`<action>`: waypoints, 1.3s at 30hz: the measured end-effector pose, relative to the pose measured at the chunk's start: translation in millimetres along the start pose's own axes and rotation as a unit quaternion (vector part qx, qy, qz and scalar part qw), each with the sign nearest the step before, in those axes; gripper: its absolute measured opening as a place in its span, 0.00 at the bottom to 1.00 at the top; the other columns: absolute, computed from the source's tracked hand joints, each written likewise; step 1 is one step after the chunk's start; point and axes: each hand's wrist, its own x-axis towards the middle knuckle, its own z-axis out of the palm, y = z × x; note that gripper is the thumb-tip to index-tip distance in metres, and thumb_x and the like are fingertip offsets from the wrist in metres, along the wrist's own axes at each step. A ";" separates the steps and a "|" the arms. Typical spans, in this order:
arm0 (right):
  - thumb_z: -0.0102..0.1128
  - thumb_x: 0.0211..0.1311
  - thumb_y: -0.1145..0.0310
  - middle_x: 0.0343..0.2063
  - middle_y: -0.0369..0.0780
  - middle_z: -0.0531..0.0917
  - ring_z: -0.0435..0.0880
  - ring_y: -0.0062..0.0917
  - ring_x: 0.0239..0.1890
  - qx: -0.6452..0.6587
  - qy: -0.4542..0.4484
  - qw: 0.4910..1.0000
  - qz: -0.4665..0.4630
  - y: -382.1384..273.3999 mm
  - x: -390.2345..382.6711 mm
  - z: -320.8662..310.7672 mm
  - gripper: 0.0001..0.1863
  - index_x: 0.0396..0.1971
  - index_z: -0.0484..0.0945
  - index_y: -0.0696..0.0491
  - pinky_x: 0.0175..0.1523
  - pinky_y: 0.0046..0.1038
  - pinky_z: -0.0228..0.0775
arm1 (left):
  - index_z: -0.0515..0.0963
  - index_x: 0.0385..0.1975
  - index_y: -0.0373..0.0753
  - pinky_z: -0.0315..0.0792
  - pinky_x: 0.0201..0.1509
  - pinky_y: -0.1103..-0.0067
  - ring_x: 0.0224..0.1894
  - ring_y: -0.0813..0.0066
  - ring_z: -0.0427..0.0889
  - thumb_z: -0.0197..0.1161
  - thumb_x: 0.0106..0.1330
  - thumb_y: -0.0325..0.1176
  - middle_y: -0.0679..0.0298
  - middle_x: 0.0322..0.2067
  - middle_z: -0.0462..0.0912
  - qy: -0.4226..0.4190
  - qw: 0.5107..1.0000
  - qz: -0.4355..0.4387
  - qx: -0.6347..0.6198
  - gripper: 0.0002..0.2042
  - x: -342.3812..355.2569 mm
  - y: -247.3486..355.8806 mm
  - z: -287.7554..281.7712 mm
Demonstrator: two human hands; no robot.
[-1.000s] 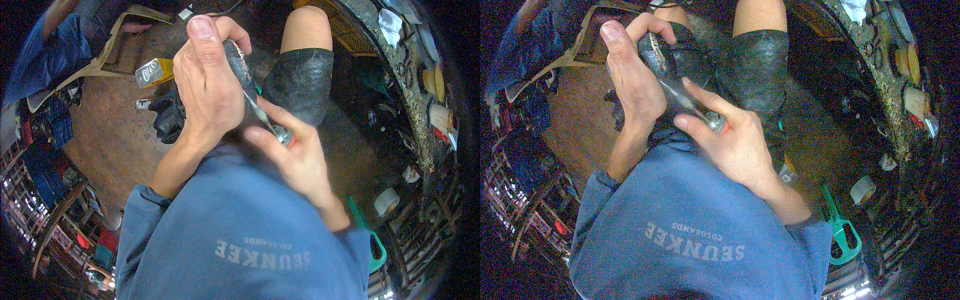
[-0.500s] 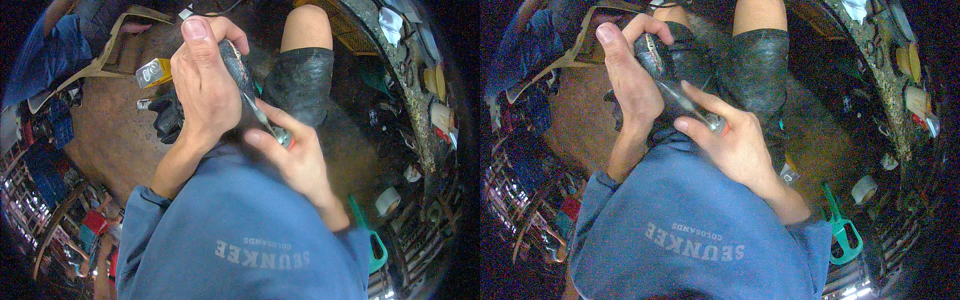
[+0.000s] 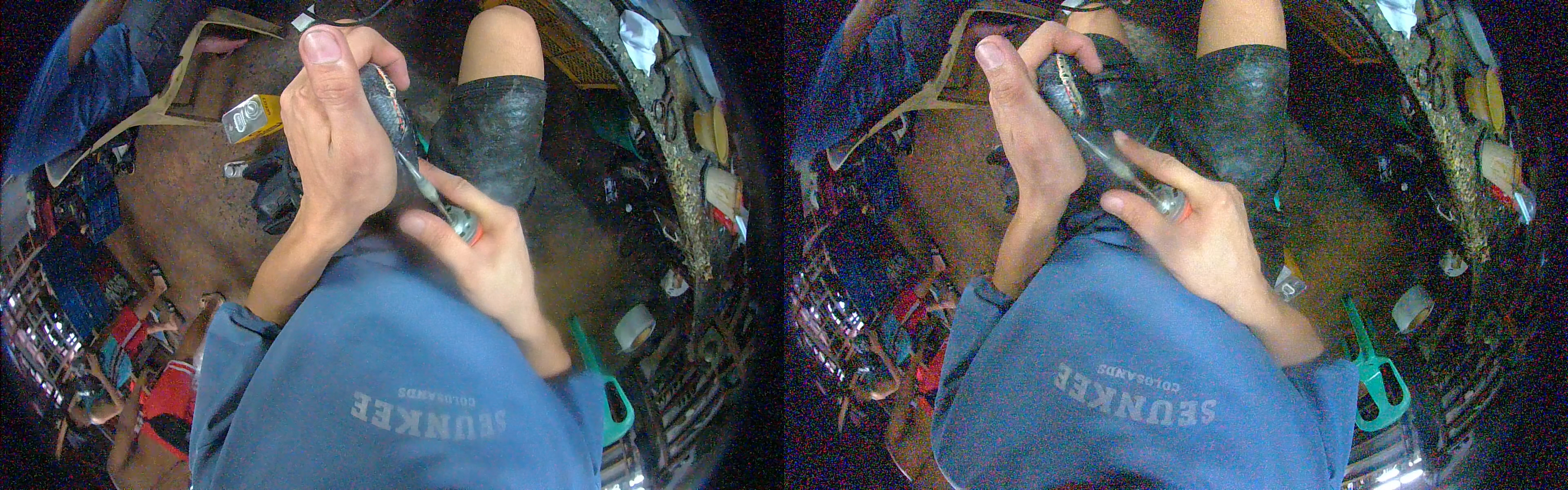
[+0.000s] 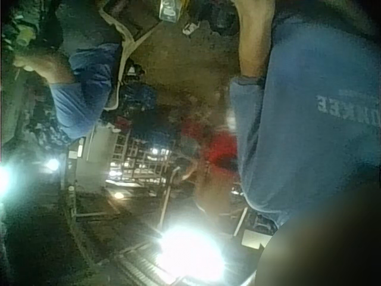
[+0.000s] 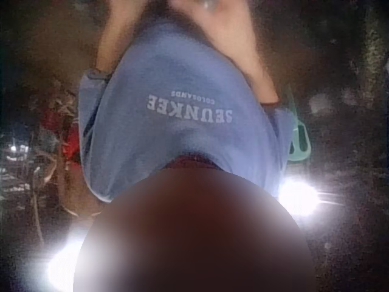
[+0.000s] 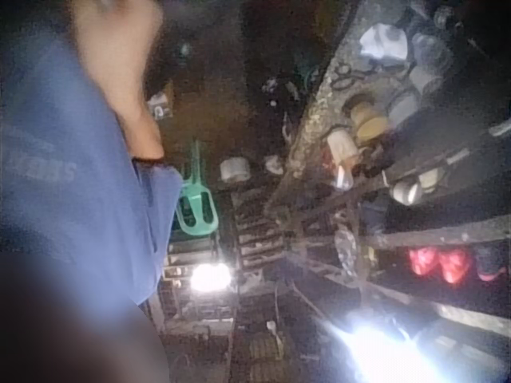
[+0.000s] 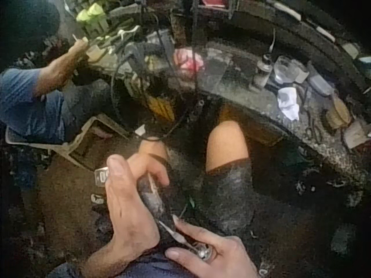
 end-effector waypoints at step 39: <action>0.78 0.69 0.62 0.49 0.41 0.92 0.86 0.19 0.52 -0.008 0.011 1.000 0.000 -1.1 2.1 0.8 0.28 0.64 0.85 0.61 0.63 0.27 0.75 | 0.80 0.24 0.35 0.68 0.37 0.66 0.26 0.58 0.75 0.20 0.88 0.58 0.58 0.21 0.72 0.007 1.000 0.010 0.006 0.44 1.3 1.9 2.7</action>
